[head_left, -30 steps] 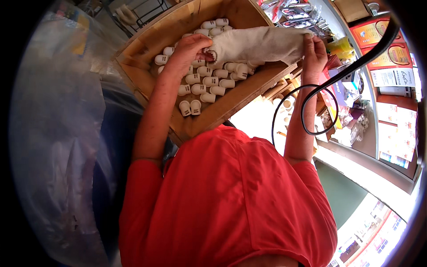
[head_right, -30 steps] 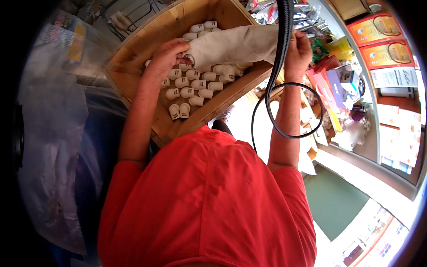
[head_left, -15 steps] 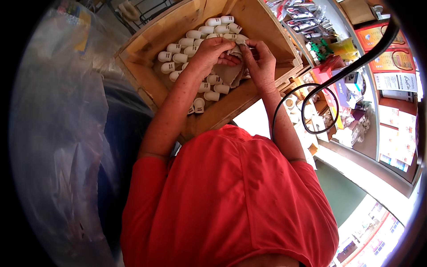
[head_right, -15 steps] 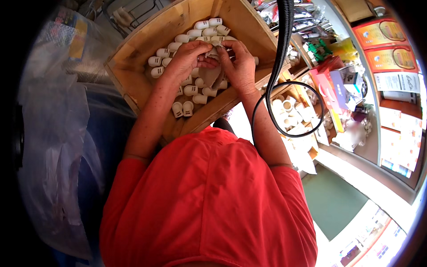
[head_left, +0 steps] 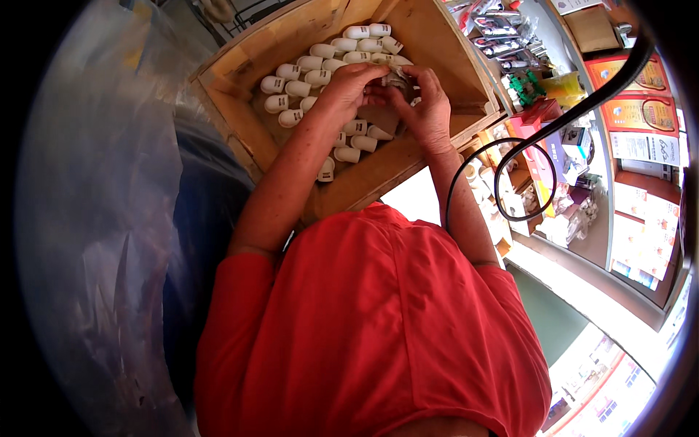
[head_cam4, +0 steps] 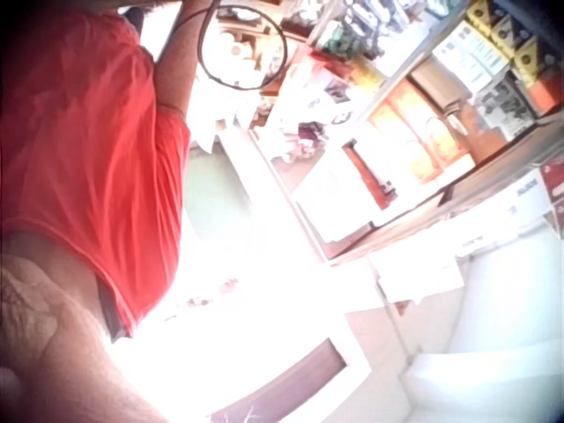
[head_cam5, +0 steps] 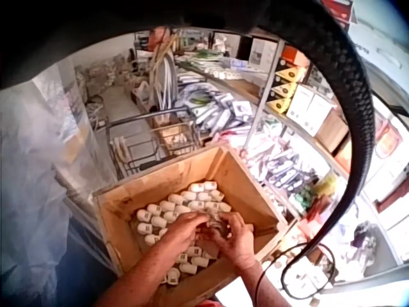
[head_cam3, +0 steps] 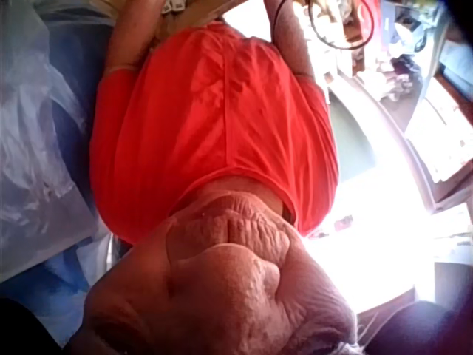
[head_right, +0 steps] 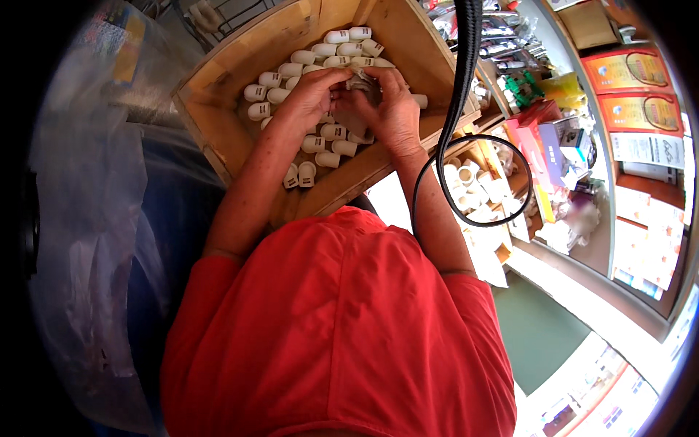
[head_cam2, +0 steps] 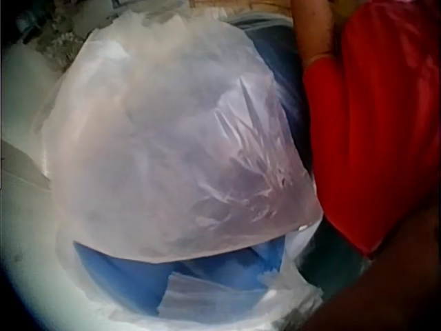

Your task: The person wipes white plastic pipe fittings with a cloth, handling them one at a time from a wooden crate. The person repeatedly picks up a fitting, rubs it with the cloth, and places it back into the crate.

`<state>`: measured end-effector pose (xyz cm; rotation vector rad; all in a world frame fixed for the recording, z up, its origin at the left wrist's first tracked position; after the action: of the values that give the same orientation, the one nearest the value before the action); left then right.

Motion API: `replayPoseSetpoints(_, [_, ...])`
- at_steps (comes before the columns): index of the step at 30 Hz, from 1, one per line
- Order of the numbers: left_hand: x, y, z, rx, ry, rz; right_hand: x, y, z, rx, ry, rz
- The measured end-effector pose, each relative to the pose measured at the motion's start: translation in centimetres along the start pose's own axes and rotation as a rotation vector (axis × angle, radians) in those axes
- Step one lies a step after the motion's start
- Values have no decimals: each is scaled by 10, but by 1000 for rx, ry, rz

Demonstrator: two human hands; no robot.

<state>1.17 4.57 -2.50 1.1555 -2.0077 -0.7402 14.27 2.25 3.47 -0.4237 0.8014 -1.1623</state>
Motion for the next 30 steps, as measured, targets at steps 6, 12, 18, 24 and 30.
replayPoseSetpoints(6, [6, 4, -8, 47, -102, 44, 0, 6, 2, -114, 64, -62])
replayPoseSetpoints(12, [9, 16, -13, -243, -78, -11, 1, 32, -2, -383, 129, -212])
replayPoseSetpoints(18, [17, 48, -23, -874, -38, -776, 1, 16, -3, -457, 18, -126])
replayPoseSetpoints(24, [13, 35, -22, -928, -126, -412, 0, 21, -5, -615, -28, -149])
replayPoseSetpoints(30, [10, 50, -9, -821, 10, -518, -1, 22, -9, -509, -139, -155])
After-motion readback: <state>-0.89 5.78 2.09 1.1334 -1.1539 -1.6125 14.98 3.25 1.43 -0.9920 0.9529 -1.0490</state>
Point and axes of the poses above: each hand's wrist, its own x-axis away from the middle knuckle, its own z-axis out of the back of the hand, y = z × x, the point moved 5 cm from there along -x, towards the middle knuckle, and after that the axes turned 4 degrees about -y, right-handed, at the moved point
